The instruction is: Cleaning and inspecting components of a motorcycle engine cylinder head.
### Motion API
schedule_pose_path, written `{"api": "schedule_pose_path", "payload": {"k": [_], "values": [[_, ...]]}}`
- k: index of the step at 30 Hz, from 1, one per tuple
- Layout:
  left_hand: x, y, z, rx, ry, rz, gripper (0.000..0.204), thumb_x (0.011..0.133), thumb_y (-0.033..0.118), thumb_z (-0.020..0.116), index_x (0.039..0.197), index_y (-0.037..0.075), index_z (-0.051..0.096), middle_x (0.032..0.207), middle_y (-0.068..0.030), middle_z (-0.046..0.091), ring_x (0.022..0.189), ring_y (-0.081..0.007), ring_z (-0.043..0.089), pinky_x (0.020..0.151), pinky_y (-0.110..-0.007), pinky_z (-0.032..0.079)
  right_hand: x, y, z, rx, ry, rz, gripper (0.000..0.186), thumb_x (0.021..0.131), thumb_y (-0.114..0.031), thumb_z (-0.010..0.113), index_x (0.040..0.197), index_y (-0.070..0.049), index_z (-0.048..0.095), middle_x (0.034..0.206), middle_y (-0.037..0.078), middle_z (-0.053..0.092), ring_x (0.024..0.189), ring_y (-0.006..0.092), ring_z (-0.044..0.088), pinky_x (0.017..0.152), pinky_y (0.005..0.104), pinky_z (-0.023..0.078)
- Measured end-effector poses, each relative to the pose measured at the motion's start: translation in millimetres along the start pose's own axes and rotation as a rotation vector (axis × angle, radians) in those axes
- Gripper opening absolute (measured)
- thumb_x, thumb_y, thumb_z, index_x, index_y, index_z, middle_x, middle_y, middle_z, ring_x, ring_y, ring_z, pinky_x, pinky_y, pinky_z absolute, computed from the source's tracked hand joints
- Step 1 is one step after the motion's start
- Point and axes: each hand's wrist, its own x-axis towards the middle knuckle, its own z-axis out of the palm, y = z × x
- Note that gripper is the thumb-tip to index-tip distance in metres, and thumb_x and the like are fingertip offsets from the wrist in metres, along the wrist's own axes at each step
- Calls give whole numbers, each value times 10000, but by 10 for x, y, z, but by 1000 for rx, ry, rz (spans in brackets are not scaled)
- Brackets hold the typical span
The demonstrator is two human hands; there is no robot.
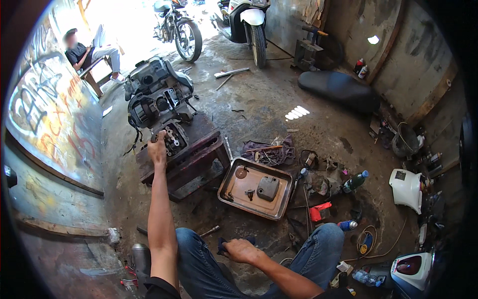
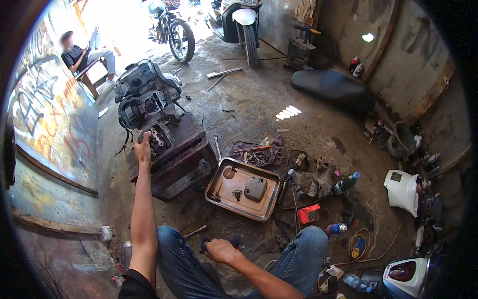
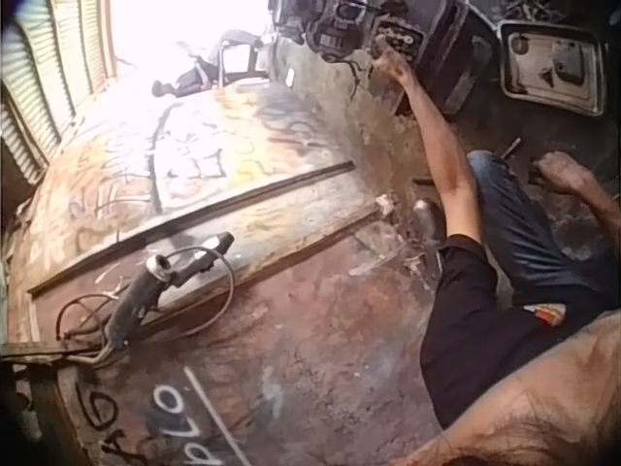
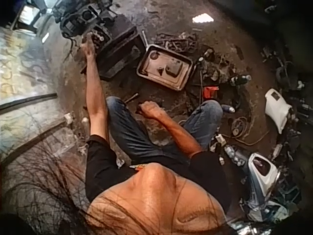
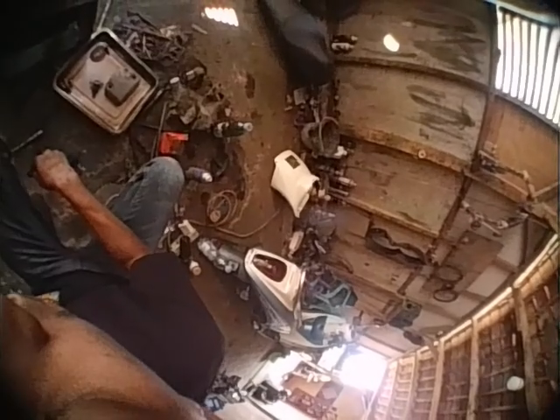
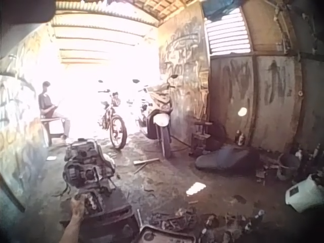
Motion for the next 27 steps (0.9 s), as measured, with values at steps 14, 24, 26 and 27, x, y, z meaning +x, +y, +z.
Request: {"api": "schedule_pose_path", "payload": {"k": [14,24,26,27], "values": [[217,-95,-146,19,125,84,697,756,536,785,1116,-47,652,1092,-188,693,1003,-286,651,943,-388,475,50,-45,-76,9,29,-13,347,977,-311,610,1132,-3,639,974,247,697,971,439,673,834,530,541],[-39,76,31,-21,146,290,670,753,348,825,1230,-29,542,1156,-154,577,1072,-286,570,966,-387,443,58,19,-89,16,3,38,368,972,-307,618,1173,1,637,1020,246,694,1006,424,670,869,519,537],[-35,21,22,7,144,288,674,769,330,819,1260,-15,511,1194,-163,553,1107,-297,550,993,-399,427,54,-5,-98,35,11,34,366,970,-303,619,1175,0,638,1019,245,695,1007,425,671,871,518,538],[-29,-8,14,7,145,286,674,769,330,819,1260,-15,511,1194,-163,553,1107,-297,550,993,-399,427,54,1,-98,34,9,35,366,970,-303,619,1175,0,638,1019,245,695,1007,425,671,871,518,538]]}}
